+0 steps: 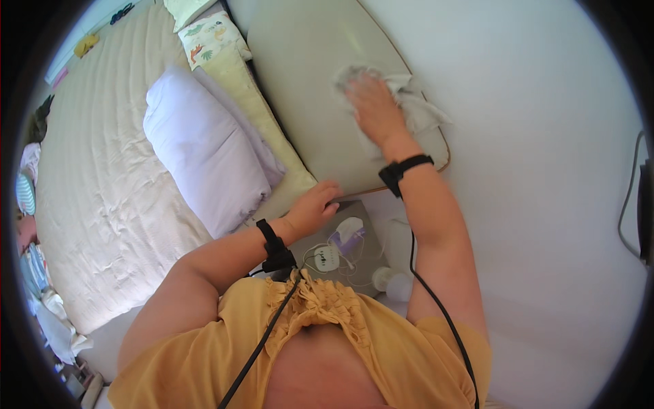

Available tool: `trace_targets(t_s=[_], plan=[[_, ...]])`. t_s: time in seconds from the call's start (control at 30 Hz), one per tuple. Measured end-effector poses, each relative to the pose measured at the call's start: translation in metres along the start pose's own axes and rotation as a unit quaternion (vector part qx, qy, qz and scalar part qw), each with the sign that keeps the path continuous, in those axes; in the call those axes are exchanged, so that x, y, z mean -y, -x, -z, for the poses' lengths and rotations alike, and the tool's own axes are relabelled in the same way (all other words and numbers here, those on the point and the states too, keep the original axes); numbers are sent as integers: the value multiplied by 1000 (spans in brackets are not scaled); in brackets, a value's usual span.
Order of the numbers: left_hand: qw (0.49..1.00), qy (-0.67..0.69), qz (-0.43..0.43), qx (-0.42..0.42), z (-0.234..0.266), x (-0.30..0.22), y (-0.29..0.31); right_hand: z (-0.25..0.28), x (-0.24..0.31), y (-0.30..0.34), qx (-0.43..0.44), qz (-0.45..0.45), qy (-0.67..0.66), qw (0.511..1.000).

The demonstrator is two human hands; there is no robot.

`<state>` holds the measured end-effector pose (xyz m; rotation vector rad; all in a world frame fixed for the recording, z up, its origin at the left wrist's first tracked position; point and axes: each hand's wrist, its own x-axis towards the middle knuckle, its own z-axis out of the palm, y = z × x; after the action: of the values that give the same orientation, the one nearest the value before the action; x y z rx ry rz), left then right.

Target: Cleaning various surfaces in a bedroom including a window sill, bedside table, headboard, and wardrobe.

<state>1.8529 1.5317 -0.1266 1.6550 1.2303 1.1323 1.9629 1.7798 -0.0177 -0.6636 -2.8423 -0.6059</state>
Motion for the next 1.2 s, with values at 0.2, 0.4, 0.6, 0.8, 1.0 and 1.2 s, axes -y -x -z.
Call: trace_targets(t_s=[0.2,0.4,0.6,0.8,1.0,1.2], plan=[[998,-28,-32,38,22,5,15,-3,57,100,90,36,-148,984],[986,86,144,17,39,-13,26,43,99,128,53,-270,-489,828],[627,753,196,-30,26,-48,8,108,120,109,28,-281,-858,430],[530,814,238,8,-27,-55,12,72,116,145,43,23,-284,958],[674,680,268,-106,-17,-12,-28,112,60,133,46,-113,-303,945],[920,115,-64,-368,-49,-9,-116,102,-26,94,-44,-48,-105,992]])
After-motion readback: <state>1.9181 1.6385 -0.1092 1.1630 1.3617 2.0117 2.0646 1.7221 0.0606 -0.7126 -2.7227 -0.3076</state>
